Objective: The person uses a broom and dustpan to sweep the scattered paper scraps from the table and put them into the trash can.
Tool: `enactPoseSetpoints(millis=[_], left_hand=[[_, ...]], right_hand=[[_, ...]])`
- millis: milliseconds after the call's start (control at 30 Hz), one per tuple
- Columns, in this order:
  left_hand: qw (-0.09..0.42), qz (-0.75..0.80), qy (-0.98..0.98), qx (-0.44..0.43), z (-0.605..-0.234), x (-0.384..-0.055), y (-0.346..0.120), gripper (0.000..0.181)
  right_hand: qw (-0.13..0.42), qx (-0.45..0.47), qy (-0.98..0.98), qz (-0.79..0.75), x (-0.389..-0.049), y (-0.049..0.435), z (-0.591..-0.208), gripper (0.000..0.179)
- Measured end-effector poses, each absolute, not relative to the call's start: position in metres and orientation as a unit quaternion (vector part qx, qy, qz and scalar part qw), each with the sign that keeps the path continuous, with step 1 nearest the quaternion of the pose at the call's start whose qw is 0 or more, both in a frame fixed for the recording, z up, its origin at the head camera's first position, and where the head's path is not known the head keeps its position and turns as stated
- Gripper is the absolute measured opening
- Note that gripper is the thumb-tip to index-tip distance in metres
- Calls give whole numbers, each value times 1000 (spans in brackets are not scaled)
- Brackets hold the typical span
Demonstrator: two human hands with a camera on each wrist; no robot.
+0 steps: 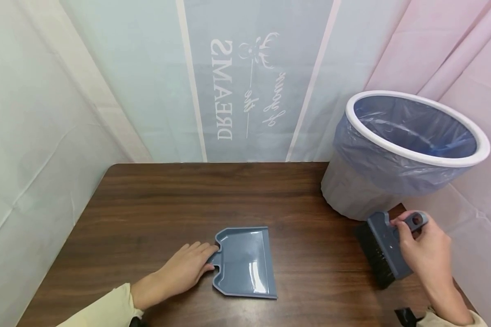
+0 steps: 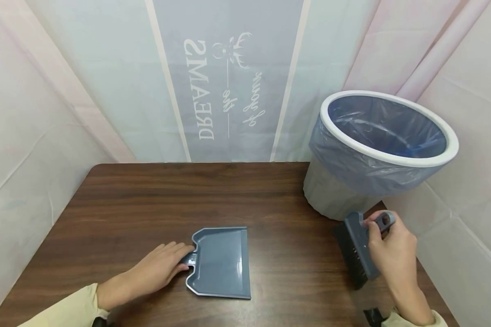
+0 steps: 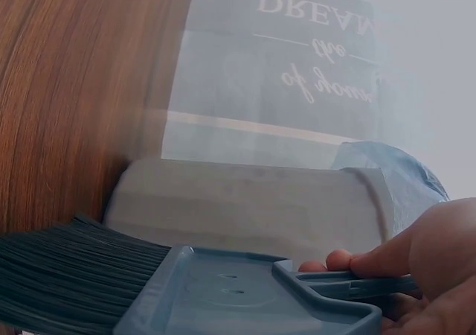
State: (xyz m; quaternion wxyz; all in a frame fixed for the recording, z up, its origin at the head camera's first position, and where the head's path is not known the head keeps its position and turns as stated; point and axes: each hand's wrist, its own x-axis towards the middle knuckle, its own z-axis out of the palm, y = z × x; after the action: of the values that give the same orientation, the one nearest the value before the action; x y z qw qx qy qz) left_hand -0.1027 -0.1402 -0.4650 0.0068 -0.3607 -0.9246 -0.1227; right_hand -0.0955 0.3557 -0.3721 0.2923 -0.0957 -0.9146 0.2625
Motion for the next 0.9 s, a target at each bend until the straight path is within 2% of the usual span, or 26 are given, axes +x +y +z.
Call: enactPoseSetpoints(millis=[533, 900], left_hand=[[5, -127, -927, -353, -461, -103, -140, 39], [-5, -132, -926, -352, -462, -102, -139, 40]], right_hand=[[368, -111, -894, 232, -96, 389, -351, 9], [368, -123, -907, 162, -94, 415, -370, 17]])
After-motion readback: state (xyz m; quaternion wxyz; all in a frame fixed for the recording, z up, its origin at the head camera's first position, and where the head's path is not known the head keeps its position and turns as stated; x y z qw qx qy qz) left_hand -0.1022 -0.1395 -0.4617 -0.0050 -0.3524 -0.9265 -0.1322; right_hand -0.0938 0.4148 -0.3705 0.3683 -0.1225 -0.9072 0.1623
